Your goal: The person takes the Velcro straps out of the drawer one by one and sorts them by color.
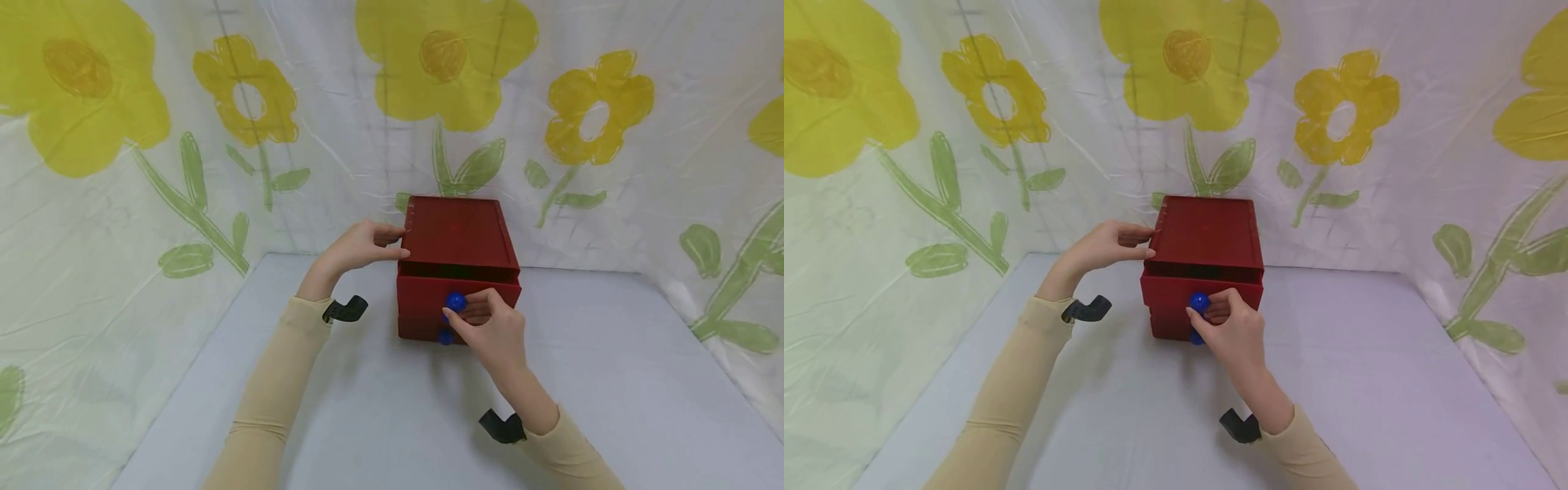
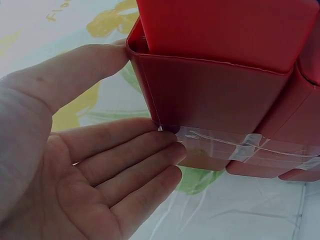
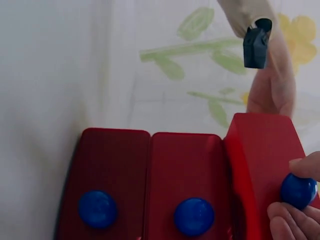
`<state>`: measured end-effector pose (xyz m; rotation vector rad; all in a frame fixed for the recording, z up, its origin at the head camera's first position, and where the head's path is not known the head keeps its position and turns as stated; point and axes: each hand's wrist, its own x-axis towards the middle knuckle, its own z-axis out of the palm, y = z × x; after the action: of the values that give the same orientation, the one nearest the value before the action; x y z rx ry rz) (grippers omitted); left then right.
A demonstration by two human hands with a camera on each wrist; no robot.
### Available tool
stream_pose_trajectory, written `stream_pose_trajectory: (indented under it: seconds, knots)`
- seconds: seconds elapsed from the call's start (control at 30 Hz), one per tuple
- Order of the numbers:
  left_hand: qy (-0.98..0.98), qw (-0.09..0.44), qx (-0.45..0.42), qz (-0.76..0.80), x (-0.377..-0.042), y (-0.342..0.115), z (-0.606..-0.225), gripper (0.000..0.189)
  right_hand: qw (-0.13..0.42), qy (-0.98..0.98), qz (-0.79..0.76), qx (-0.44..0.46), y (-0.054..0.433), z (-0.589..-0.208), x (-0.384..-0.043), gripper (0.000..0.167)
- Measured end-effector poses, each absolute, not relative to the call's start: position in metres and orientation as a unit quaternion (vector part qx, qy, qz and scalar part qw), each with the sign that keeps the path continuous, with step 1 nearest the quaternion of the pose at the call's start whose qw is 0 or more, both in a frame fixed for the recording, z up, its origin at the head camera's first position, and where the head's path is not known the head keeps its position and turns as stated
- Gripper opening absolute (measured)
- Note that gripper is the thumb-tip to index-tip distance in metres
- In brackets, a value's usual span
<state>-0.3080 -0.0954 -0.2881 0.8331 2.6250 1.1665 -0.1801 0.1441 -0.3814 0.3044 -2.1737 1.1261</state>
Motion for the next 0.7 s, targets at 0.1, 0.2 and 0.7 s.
stream_pose_trajectory:
  seconds: [0.1,0.2,0.7]
  knots:
    - [0.875,0.076,0.278,0.389,-0.308,-0.095,-0.288,0.065,0.33,-0.832,0.43,0.118,0.144,-0.382,-0.175,0.036]
    - [0.875,0.079,0.276,0.389,-0.308,-0.095,-0.288,0.066,0.328,-0.834,0.427,0.12,0.145,-0.382,-0.17,0.037]
    - [0.876,0.074,0.274,0.391,-0.31,-0.095,-0.291,0.066,0.328,-0.833,0.422,0.144,0.145,-0.38,-0.152,0.036]
